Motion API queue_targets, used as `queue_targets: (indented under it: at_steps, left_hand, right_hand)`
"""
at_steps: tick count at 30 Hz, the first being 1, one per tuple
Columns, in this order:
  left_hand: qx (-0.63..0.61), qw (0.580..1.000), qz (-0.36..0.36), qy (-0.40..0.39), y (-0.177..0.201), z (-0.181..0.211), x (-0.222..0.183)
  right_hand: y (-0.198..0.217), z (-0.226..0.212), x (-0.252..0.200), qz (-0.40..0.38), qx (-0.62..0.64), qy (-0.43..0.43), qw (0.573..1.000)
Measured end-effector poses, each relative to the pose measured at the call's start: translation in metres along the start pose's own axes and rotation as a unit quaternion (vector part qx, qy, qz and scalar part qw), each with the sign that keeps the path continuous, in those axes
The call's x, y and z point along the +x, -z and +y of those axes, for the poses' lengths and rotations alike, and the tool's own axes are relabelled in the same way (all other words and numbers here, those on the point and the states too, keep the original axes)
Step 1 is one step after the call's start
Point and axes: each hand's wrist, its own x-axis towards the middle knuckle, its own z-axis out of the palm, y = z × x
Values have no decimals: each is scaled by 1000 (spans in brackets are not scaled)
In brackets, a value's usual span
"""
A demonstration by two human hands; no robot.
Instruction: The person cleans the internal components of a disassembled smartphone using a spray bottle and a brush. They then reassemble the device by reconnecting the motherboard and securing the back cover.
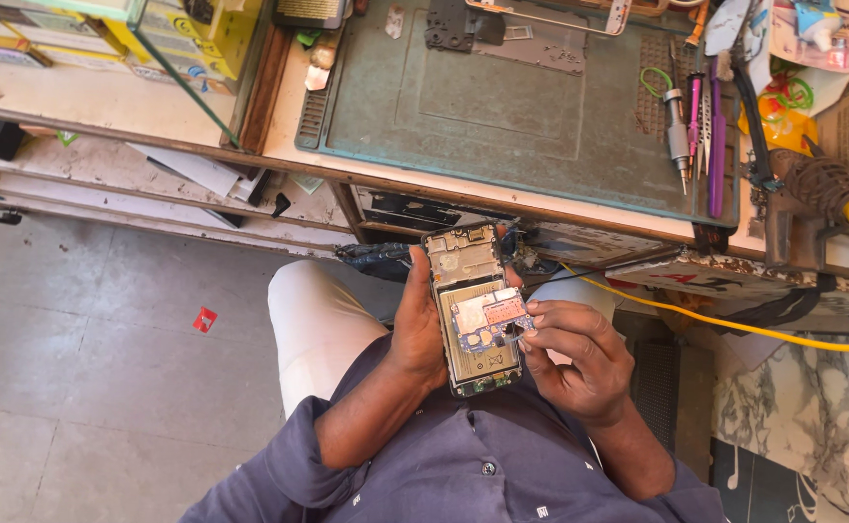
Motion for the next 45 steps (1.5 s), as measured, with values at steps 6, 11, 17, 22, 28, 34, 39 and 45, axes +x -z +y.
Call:
queue_targets:
  at_steps: [6,11,17,22,28,34,39,45]
  left_hand:
    - [14,1000,12,-16,1,0,2]
    - [14,1000,-9,-22,1,1,0]
    - [-6,1000,-23,-5,0,2,0]
    - [-41,998,-30,31,1,2,0]
    - [-27,999,-21,37,6,4,1]
    - [20,999,10,43,2,9,1]
    - [33,998,7,47,0,9,0]
    - [50,996,18,66,-1,7,-1]
  right_hand:
    - [-1,0,0,-14,-14,-5,1000]
    - [0,-1,1,-34,-23,-8,999]
    - [1,-4,3,-32,-7,-7,999]
    - [8,-4,5,-23,9,-18,1000]
    - [16,5,13,-1,-15,-27,1000]
    - [36,14,32,6,-67,-36,997]
    - [56,22,51,43,-156,-81,984]
    - [85,51,79,62,-251,-144,955]
